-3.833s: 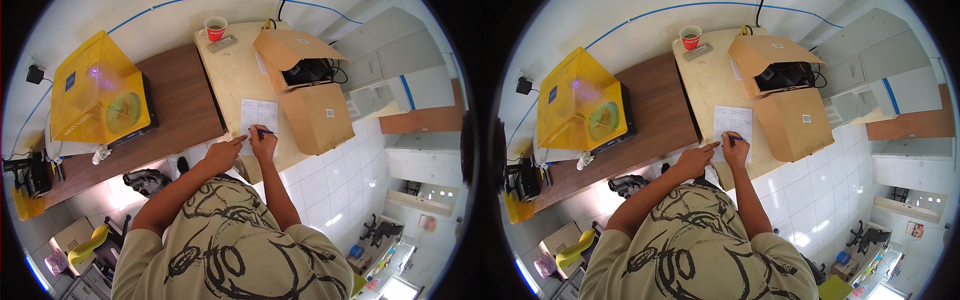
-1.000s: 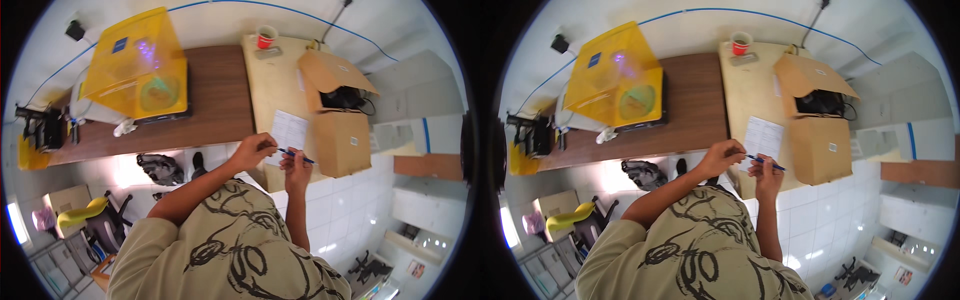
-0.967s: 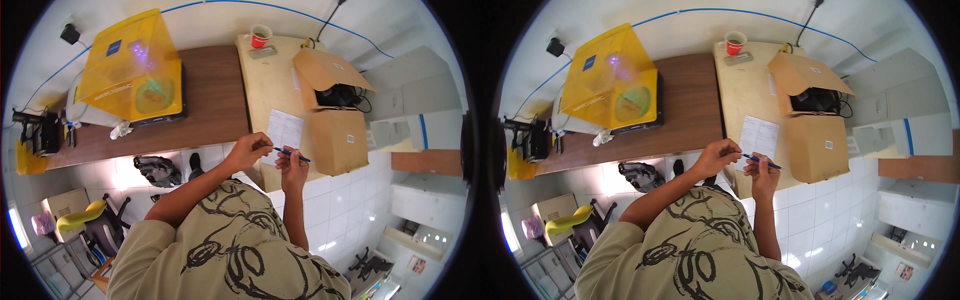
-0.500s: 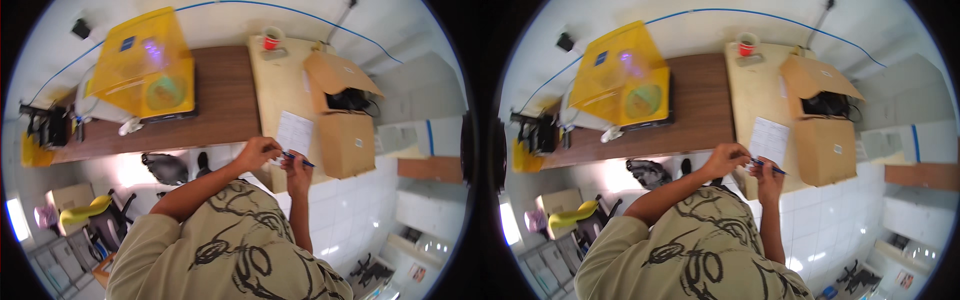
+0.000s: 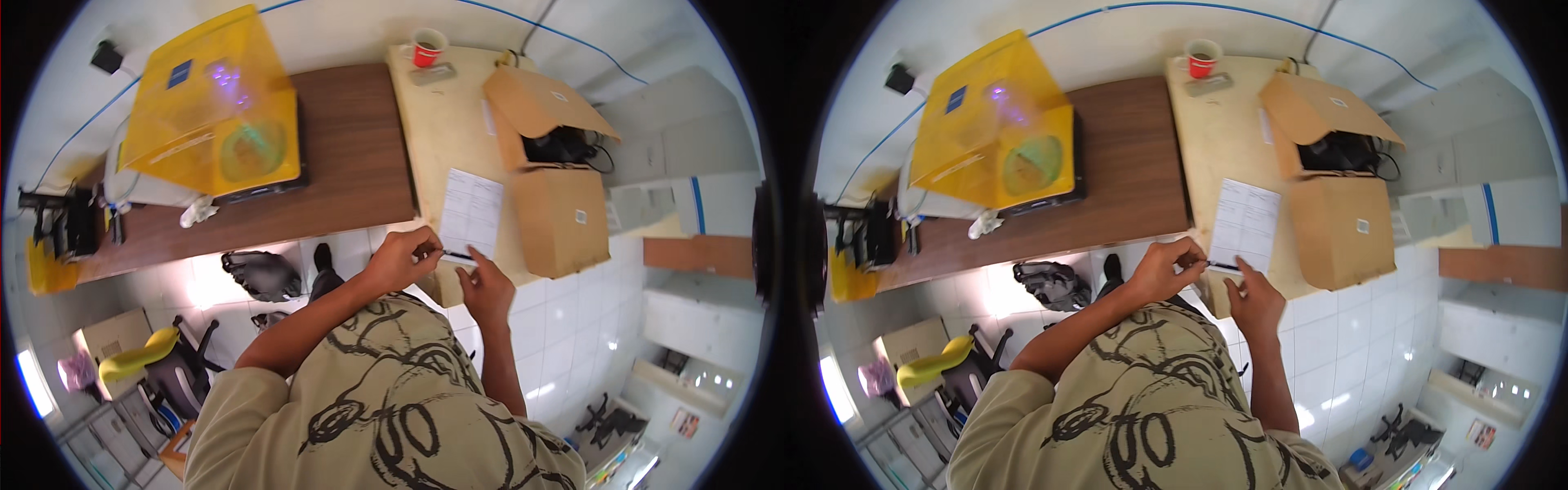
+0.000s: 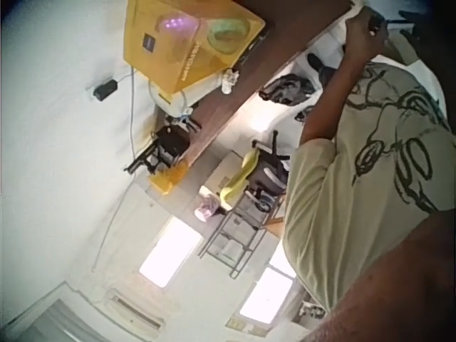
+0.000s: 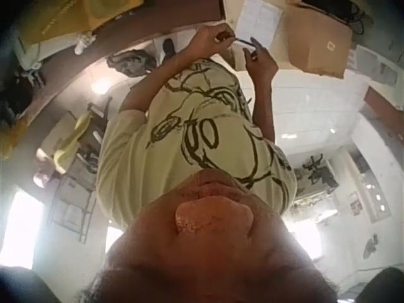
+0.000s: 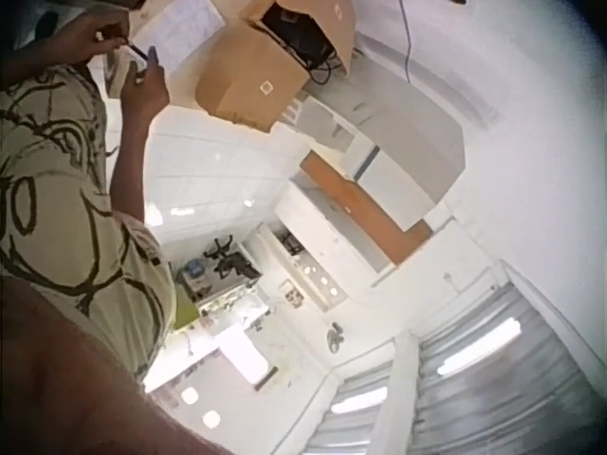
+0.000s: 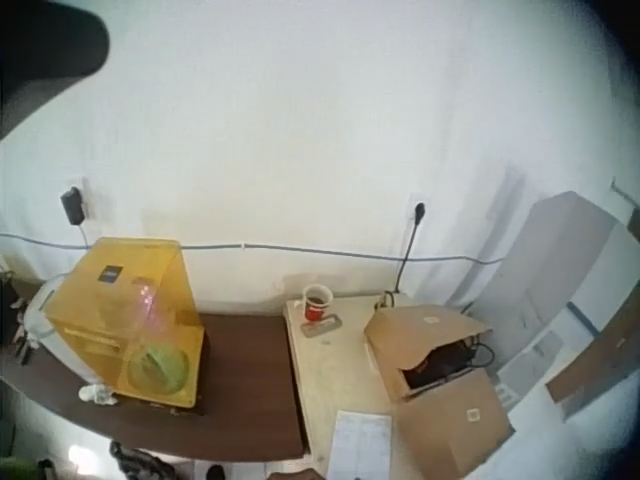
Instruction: Cleaning and curing a 3D-printed dental model, recording results, and washing hands.
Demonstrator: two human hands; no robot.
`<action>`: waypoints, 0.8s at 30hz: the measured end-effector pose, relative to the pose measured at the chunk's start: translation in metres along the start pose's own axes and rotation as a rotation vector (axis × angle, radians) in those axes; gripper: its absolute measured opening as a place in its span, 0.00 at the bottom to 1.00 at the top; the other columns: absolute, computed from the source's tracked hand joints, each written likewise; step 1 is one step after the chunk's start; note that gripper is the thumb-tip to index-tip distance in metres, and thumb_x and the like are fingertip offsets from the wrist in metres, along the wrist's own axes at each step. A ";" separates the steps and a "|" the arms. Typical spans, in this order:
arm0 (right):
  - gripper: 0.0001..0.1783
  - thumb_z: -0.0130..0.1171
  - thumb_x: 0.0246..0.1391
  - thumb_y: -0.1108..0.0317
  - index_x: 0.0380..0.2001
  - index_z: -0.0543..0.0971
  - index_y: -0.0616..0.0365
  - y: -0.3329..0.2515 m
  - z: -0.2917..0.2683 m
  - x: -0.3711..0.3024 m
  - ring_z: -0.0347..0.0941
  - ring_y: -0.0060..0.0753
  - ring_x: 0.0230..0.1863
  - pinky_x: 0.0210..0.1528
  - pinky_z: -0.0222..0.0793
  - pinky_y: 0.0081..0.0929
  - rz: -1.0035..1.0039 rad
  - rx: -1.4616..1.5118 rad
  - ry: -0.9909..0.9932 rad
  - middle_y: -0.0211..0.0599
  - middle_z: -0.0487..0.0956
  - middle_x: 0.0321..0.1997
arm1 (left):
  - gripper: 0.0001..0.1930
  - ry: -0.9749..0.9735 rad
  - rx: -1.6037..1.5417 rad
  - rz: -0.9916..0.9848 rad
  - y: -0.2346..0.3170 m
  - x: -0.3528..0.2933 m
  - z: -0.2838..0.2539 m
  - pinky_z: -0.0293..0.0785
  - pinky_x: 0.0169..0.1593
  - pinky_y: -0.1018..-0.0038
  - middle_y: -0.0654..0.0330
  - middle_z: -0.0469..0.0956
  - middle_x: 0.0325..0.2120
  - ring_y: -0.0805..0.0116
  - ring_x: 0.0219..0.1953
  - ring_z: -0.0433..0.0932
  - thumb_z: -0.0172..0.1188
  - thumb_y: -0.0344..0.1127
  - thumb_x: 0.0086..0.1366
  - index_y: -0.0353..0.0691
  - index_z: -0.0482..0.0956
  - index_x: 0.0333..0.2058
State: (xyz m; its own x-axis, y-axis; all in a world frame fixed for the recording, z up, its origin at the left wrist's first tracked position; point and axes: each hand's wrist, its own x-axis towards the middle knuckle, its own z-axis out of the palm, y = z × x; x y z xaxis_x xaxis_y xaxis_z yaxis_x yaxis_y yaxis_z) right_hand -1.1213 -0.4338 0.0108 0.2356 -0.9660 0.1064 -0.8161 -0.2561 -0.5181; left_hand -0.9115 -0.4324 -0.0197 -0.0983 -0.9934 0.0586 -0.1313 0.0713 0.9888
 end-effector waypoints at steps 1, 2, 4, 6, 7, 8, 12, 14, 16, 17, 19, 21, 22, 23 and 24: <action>0.16 0.69 0.50 0.67 0.44 0.83 0.49 0.012 0.010 0.000 0.75 0.34 0.21 0.25 0.70 0.29 -0.055 -0.043 0.001 0.34 0.78 0.25 | 0.08 -0.094 0.042 -0.011 0.008 -0.001 0.002 0.80 0.36 0.72 0.57 0.83 0.26 0.69 0.30 0.84 0.64 0.28 0.63 0.34 0.78 0.39; 0.15 0.68 0.51 0.70 0.44 0.83 0.52 0.019 0.017 0.002 0.76 0.35 0.22 0.26 0.72 0.30 -0.077 -0.043 0.017 0.36 0.79 0.27 | 0.09 -0.170 0.093 -0.024 0.012 -0.002 0.002 0.80 0.37 0.71 0.57 0.83 0.27 0.67 0.31 0.84 0.65 0.29 0.63 0.34 0.78 0.40; 0.14 0.66 0.52 0.71 0.44 0.83 0.55 0.034 0.024 0.011 0.76 0.35 0.23 0.26 0.72 0.30 -0.056 0.028 0.117 0.38 0.80 0.28 | 0.11 -0.231 0.031 0.020 0.012 0.002 0.005 0.80 0.38 0.71 0.56 0.83 0.30 0.66 0.33 0.84 0.67 0.31 0.62 0.35 0.78 0.41; 0.09 0.60 0.59 0.73 0.42 0.82 0.62 0.046 0.026 0.016 0.78 0.31 0.25 0.27 0.73 0.27 0.054 0.183 0.221 0.42 0.80 0.28 | 0.16 -0.289 0.010 0.036 0.011 0.003 0.007 0.80 0.42 0.69 0.54 0.82 0.39 0.62 0.38 0.83 0.68 0.35 0.61 0.36 0.78 0.46; 0.09 0.60 0.59 0.73 0.42 0.82 0.62 0.049 0.026 0.017 0.78 0.31 0.25 0.27 0.73 0.27 0.060 0.181 0.222 0.42 0.80 0.28 | 0.16 -0.296 0.008 0.035 0.006 0.002 0.007 0.80 0.42 0.69 0.54 0.82 0.39 0.62 0.38 0.83 0.68 0.35 0.61 0.36 0.78 0.46; 0.09 0.58 0.61 0.73 0.43 0.81 0.64 0.049 0.025 0.020 0.77 0.28 0.26 0.27 0.73 0.26 0.231 0.512 0.268 0.40 0.79 0.28 | 0.17 -0.309 0.193 0.069 -0.003 0.002 0.009 0.79 0.44 0.67 0.55 0.80 0.43 0.60 0.40 0.82 0.67 0.37 0.61 0.38 0.78 0.46; 0.08 0.56 0.64 0.74 0.43 0.78 0.67 0.064 0.055 0.035 0.76 0.26 0.26 0.28 0.75 0.23 0.357 1.005 0.343 0.38 0.78 0.28 | 0.21 -0.271 0.586 0.235 -0.033 0.005 0.023 0.77 0.50 0.66 0.61 0.75 0.54 0.59 0.49 0.77 0.66 0.40 0.61 0.40 0.77 0.52; 0.07 0.58 0.62 0.74 0.41 0.78 0.66 0.069 0.067 0.040 0.77 0.24 0.26 0.28 0.76 0.22 0.281 0.994 0.244 0.38 0.79 0.28 | 0.23 -0.283 0.627 0.219 -0.039 0.003 0.029 0.77 0.50 0.66 0.61 0.73 0.57 0.60 0.49 0.76 0.66 0.40 0.59 0.40 0.76 0.52; 0.07 0.57 0.62 0.74 0.41 0.78 0.66 0.066 0.073 0.045 0.78 0.24 0.28 0.29 0.77 0.22 0.290 0.934 0.165 0.38 0.80 0.29 | 0.24 -0.290 0.674 0.206 -0.042 0.001 0.032 0.76 0.50 0.66 0.60 0.70 0.60 0.62 0.49 0.74 0.67 0.40 0.58 0.40 0.76 0.52; 0.07 0.57 0.62 0.75 0.41 0.77 0.66 0.064 0.075 0.047 0.79 0.24 0.30 0.30 0.78 0.22 0.300 0.876 0.084 0.38 0.80 0.29 | 0.25 -0.309 0.686 0.166 -0.040 -0.001 0.032 0.76 0.50 0.66 0.60 0.70 0.60 0.62 0.48 0.74 0.67 0.41 0.57 0.39 0.76 0.53; 0.06 0.58 0.59 0.76 0.39 0.79 0.66 0.076 0.087 0.050 0.80 0.22 0.30 0.31 0.78 0.20 0.253 0.833 0.066 0.37 0.81 0.30 | 0.26 -0.331 0.698 0.129 -0.038 0.000 0.032 0.76 0.49 0.66 0.60 0.70 0.60 0.62 0.47 0.74 0.67 0.41 0.57 0.39 0.76 0.53; 0.05 0.60 0.57 0.78 0.37 0.80 0.66 0.083 0.093 0.055 0.79 0.21 0.28 0.30 0.78 0.19 0.100 0.654 0.075 0.35 0.81 0.29 | 0.25 -0.326 0.721 0.134 -0.037 0.003 0.032 0.76 0.49 0.66 0.60 0.68 0.62 0.61 0.45 0.73 0.68 0.41 0.56 0.41 0.76 0.52; 0.05 0.60 0.57 0.78 0.37 0.80 0.66 0.086 0.095 0.054 0.79 0.21 0.28 0.30 0.78 0.19 0.099 0.654 0.076 0.35 0.81 0.29 | 0.25 -0.326 0.721 0.135 -0.036 0.005 0.032 0.76 0.49 0.66 0.60 0.68 0.62 0.61 0.45 0.73 0.68 0.41 0.56 0.41 0.76 0.52; 0.05 0.61 0.56 0.78 0.37 0.80 0.66 0.086 0.096 0.055 0.79 0.21 0.26 0.29 0.77 0.19 0.088 0.637 0.103 0.34 0.81 0.28 | 0.24 -0.337 0.741 0.109 -0.033 0.007 0.032 0.76 0.49 0.66 0.61 0.66 0.64 0.60 0.46 0.73 0.68 0.42 0.57 0.43 0.76 0.51; 0.05 0.62 0.55 0.79 0.36 0.81 0.66 0.085 0.097 0.055 0.78 0.20 0.25 0.29 0.76 0.18 0.077 0.621 0.131 0.33 0.81 0.28 | 0.23 -0.348 0.760 0.083 -0.031 0.008 0.032 0.76 0.50 0.66 0.62 0.64 0.66 0.59 0.47 0.73 0.67 0.43 0.58 0.44 0.76 0.51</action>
State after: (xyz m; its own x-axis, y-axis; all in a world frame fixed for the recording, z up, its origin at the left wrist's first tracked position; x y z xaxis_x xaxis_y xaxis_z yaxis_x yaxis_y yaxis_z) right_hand -1.1262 -0.5053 -0.1098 0.0900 -0.9872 0.1317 -0.3611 -0.1556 -0.9194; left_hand -0.9395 -0.4397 -0.0541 -0.4194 -0.9068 -0.0420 -0.7266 0.3076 0.6144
